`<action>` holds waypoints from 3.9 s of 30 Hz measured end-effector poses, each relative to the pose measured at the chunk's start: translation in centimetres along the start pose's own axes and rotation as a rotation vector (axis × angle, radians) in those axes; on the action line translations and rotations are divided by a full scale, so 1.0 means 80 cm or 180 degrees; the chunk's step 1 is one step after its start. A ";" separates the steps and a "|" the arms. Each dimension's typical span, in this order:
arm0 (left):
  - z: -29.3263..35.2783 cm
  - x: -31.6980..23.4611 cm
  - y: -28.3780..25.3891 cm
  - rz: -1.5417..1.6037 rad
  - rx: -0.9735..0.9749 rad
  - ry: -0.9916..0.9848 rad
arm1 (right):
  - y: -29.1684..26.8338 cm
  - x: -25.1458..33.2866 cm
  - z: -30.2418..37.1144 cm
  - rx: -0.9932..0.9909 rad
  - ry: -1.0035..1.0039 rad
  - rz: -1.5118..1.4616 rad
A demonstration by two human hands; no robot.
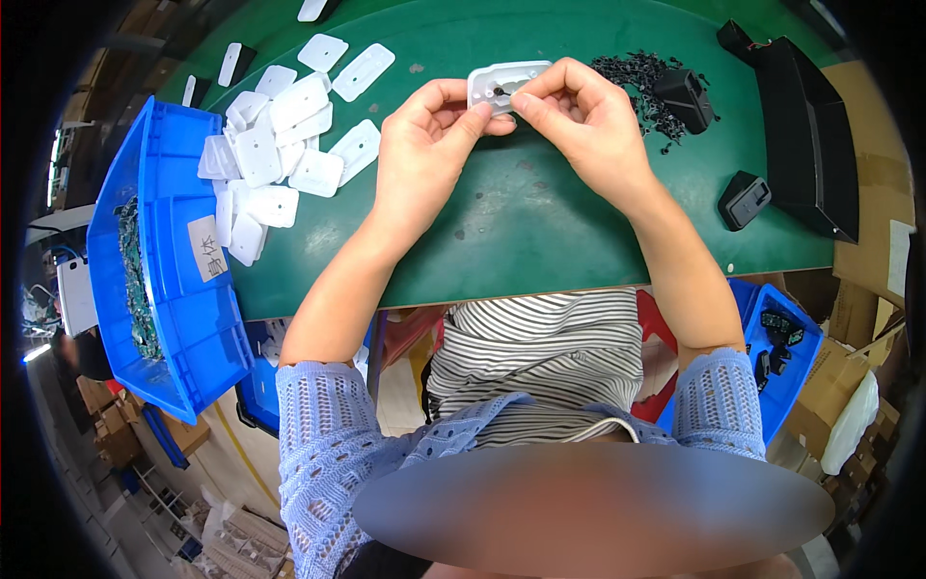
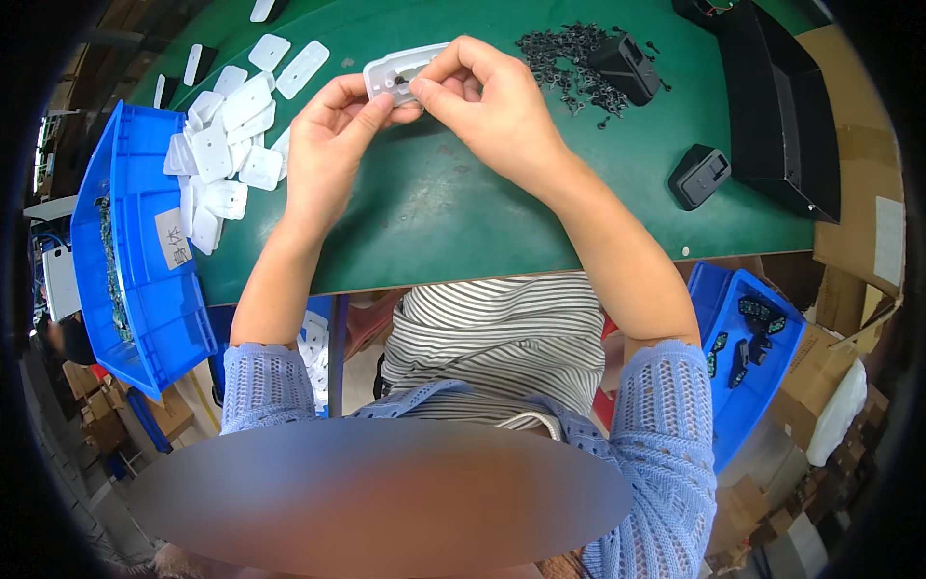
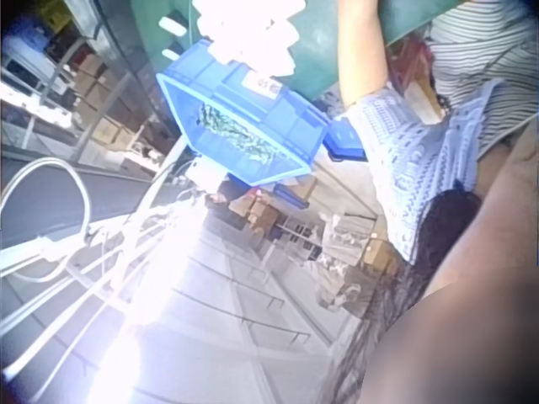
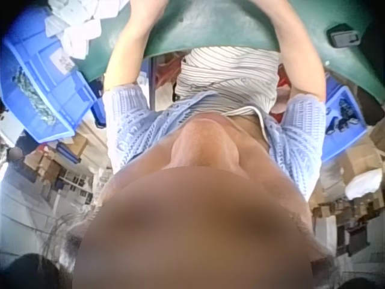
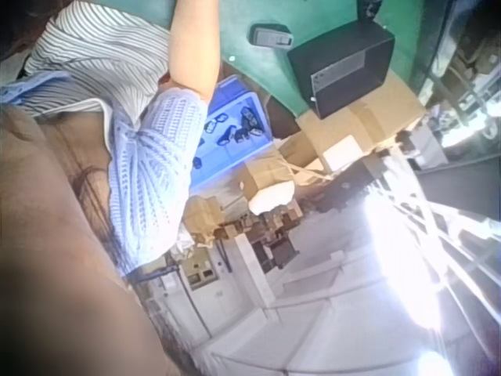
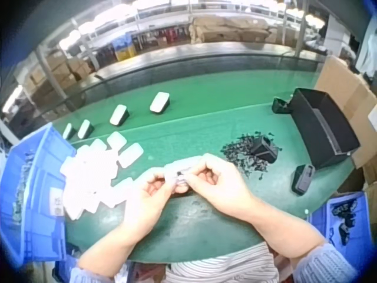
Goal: Assembling small electronic circuits and components into plastic housings.
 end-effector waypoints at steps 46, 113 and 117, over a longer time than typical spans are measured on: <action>-0.020 0.002 -0.033 -0.3290 0.0036 0.0167 | -0.156 0.050 0.048 0.1611 -0.0123 0.4782; 0.030 0.009 0.024 -0.4102 0.0759 0.1660 | 0.017 0.031 0.061 0.0287 -0.0674 0.3861; 0.021 0.008 0.030 -0.4591 0.0658 0.1602 | -0.013 0.032 0.025 0.0638 -0.0614 0.3172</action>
Point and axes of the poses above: each hand's wrist, its own z-axis away from the middle knuckle, its own y-axis out of the palm, x = y × z, the point moved 5 cm from there along -z, towards the middle knuckle, and after that the axes turned 12 degrees about x, right-handed, at the moved point
